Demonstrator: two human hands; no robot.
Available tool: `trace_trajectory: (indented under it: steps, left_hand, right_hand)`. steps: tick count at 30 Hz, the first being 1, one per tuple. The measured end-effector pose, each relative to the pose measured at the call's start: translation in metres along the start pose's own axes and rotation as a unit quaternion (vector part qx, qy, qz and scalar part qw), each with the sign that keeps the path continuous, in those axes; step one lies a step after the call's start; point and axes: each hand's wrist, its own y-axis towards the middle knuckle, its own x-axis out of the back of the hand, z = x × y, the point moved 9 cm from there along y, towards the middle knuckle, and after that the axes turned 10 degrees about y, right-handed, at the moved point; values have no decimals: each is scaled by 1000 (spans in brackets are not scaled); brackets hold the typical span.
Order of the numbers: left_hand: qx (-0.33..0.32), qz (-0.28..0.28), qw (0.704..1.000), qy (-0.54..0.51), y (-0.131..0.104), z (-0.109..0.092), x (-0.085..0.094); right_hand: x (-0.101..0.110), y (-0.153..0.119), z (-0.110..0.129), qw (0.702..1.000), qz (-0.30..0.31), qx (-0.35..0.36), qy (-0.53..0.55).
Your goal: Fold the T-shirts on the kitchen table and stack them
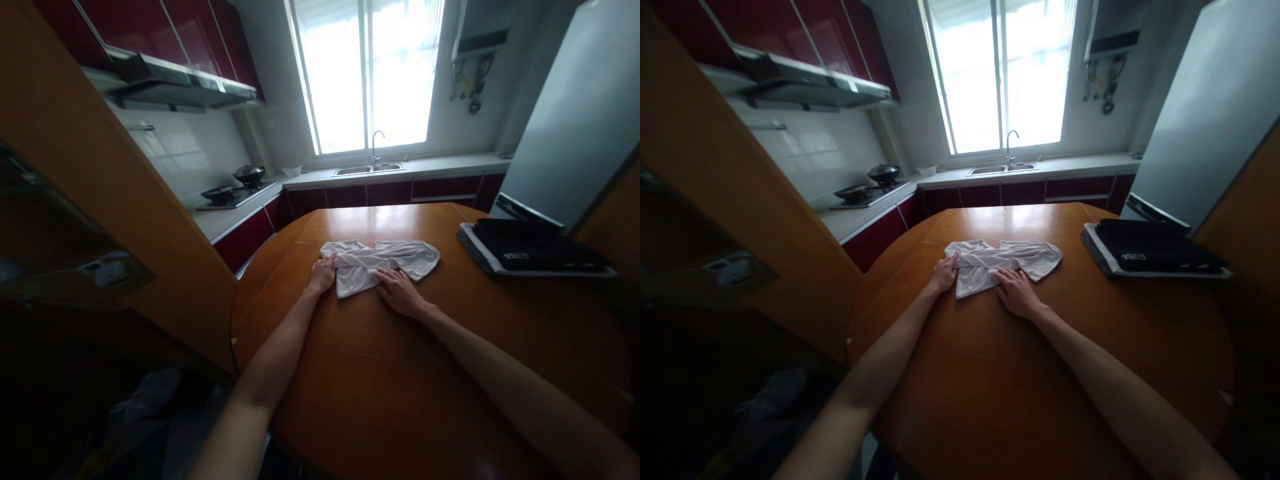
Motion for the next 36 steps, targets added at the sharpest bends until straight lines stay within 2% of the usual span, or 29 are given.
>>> trace_trajectory:
  steps: [2, 5, 7, 10, 11, 12, 13, 16, 18, 21, 24, 27, 30, 33, 34, 36]
  left_hand:
    - [6, -3, 1000, 5, -1, -2, 5]
    - [-7, -25, 1000, 2, -4, -10, 22]
    - [-73, -28, 997, -27, -9, -27, 33]
    - [-228, 57, 963, -134, -25, -65, 32]
    - [-258, 83, 947, -170, -30, -75, 31]
    - [-267, 82, 939, -198, -32, -80, 31]
    - [-258, 57, 941, -212, -31, -80, 33]
    - [-173, -43, 971, -158, -22, -65, 32]
    - [-122, -36, 987, -99, -17, -54, 19]
    - [-90, 7, 994, -64, -14, -45, 4]
    - [-72, 25, 996, -48, -14, -42, 6]
    - [-29, 29, 999, -15, -13, -33, 20]
    - [35, 61, 997, 33, -14, -11, 38]
    - [48, 153, 985, 57, -22, 5, 45]
    - [30, 195, 979, 49, -27, 6, 43]
    - [-47, 305, 951, -11, -41, -7, 31]
  right_hand:
    - [-1, -2, 1, 1000, 17, -3, 3]
    - [11, -3, -10, 999, -11, -45, -16]
    - [19, -3, -24, 995, -33, -88, -34]
    - [27, -6, -51, 984, -54, -161, -51]
    - [31, -7, -60, 979, -68, -184, -52]
    - [37, -9, -67, 974, -86, -204, -51]
    - [43, -11, -73, 969, -110, -218, -48]
    - [62, -14, -73, 961, -183, -208, -25]
    - [66, -11, -58, 969, -200, -146, -4]
    - [53, -2, -25, 989, -148, -19, 18]
    - [29, 3, -3, 997, -52, 46, 19]
    - [21, 4, -3, 999, -20, 30, -8]
    - [36, 2, -20, 996, -67, -31, -51]
    - [58, -5, -46, 981, -133, -120, -75]
    - [64, -7, -55, 975, -149, -146, -73]
    - [71, -11, -69, 968, -165, -182, -57]
